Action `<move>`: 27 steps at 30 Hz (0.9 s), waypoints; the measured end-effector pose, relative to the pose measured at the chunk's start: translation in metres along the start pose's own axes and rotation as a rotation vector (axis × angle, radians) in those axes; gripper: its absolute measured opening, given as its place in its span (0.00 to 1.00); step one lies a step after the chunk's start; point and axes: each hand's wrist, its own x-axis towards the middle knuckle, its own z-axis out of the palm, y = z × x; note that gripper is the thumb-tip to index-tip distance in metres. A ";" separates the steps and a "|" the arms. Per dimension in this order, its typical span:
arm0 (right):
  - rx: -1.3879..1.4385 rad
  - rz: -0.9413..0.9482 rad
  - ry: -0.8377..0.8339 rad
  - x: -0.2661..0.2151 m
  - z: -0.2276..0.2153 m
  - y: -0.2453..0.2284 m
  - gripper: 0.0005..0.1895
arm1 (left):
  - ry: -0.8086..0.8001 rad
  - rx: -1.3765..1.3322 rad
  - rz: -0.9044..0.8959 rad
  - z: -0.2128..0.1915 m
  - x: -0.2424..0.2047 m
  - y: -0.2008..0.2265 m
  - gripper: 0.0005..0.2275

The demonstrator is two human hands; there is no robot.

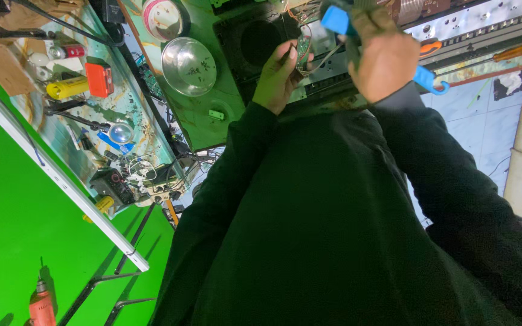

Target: The person uses a screwdriver to remove screws from a metal bracket on an electronic device. They then use a brush to clean the bracket and the surrounding area before reattaching the bracket and securing it with screws.

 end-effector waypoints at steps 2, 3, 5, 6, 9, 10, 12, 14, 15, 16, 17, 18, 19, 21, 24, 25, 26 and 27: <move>0.009 -0.004 -0.010 -0.003 -0.001 -0.004 0.20 | 0.006 -0.056 0.016 0.001 0.003 -0.001 0.16; 0.013 -0.029 -0.063 -0.004 0.003 -0.011 0.19 | -0.013 -0.080 0.026 0.003 0.003 -0.002 0.16; 0.000 -0.054 -0.104 -0.001 0.007 -0.013 0.19 | -0.058 -0.127 0.044 0.008 0.003 -0.004 0.17; -0.014 -0.054 -0.100 0.001 0.009 -0.012 0.19 | -0.028 -0.078 0.017 0.008 0.001 -0.002 0.17; -0.036 0.022 -0.046 0.002 0.005 0.001 0.16 | 0.039 0.020 -0.034 0.007 -0.001 0.002 0.17; -0.036 0.057 -0.020 0.003 0.003 0.006 0.15 | 0.050 0.023 -0.034 0.007 -0.003 0.001 0.16; 0.060 0.004 -0.119 -0.002 0.006 0.002 0.17 | 0.032 -0.013 -0.009 0.006 -0.005 -0.001 0.16; 0.082 -0.047 -0.156 -0.004 0.013 -0.004 0.18 | -0.038 -0.091 0.041 0.007 0.001 -0.005 0.16; 0.054 -0.072 -0.144 -0.004 0.017 -0.007 0.18 | -0.021 -0.064 0.026 0.006 0.000 -0.003 0.16; 0.022 -0.097 -0.134 -0.004 0.018 -0.007 0.18 | -0.005 -0.042 0.012 0.005 -0.001 0.000 0.16; -0.003 -0.074 -0.094 -0.002 0.016 -0.002 0.19 | 0.011 -0.020 -0.002 0.005 -0.002 0.002 0.16; -0.022 -0.055 -0.055 0.001 0.012 0.007 0.20 | -0.003 -0.013 -0.001 0.006 -0.004 0.004 0.16; -0.042 -0.036 -0.016 0.003 0.010 0.012 0.21 | -0.017 -0.006 0.000 0.006 -0.005 0.006 0.16; 0.028 -0.107 -0.086 -0.001 0.011 0.010 0.20 | -0.013 -0.013 0.016 0.006 -0.007 0.007 0.16; 0.010 -0.158 -0.073 -0.004 0.024 -0.001 0.17 | 0.000 -0.038 0.024 0.007 -0.001 0.005 0.16; -0.021 -0.166 -0.049 -0.003 0.027 -0.002 0.16 | -0.004 -0.039 0.013 0.006 0.000 0.005 0.16; -0.029 -0.126 -0.054 -0.002 0.022 0.003 0.17 | 0.002 -0.043 -0.001 0.005 -0.003 0.003 0.17; -0.038 -0.087 -0.059 0.000 0.014 0.012 0.18 | -0.002 -0.050 0.004 0.006 -0.003 0.000 0.17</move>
